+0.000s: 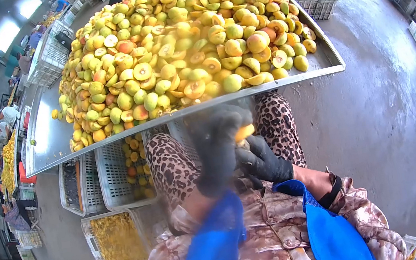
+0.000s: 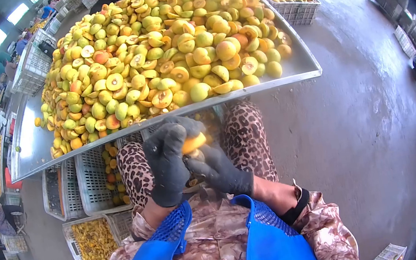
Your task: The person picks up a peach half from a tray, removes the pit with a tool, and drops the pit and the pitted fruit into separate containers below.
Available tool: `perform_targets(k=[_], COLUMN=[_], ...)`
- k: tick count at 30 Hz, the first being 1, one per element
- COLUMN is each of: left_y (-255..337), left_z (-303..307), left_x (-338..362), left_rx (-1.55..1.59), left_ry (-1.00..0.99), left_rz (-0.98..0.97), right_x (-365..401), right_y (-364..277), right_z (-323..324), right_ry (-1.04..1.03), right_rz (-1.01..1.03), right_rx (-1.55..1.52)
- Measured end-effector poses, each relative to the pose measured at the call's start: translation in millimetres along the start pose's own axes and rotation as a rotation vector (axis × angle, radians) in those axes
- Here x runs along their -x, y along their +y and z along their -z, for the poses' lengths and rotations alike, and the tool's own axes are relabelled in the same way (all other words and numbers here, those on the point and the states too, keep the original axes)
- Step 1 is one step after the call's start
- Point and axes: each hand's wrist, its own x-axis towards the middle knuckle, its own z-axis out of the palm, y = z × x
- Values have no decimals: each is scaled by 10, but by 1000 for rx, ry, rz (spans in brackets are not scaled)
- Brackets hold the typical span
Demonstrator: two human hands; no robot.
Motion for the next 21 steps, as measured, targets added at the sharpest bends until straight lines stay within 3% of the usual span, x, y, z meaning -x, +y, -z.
perform_targets(k=[5,7,10,12,14,16,17,19,21], left_y=[40,187,223,170,186,198,120,61,153], left_z=[-6,25,90,231,282,421,659,1235,1727], left_x=[58,33,54,60,42,54,62,50,48], left_rx=[-8,85,111,-54,44,62,232,373,208], left_ry=[81,98,30,-62,-4,49,58,262,569], left_rz=[8,104,180,148,153,199,241,241,141], right_x=[82,68,36,-24,-135,-291,-428,-419,-374], right_y=[64,-123,-155,-273,-352,-218,80,66,50], right_z=[-101,-51,22,-14,-45,-67,-138,-267,-323], right_ry=[92,-113,-301,-305,-348,-489,-505,-437,-300], right_rz=[144,-98,-308,-233,-149,-189,79,268,369], right_rx=[49,-269,-454,-335,-218,-91,153,381,447])
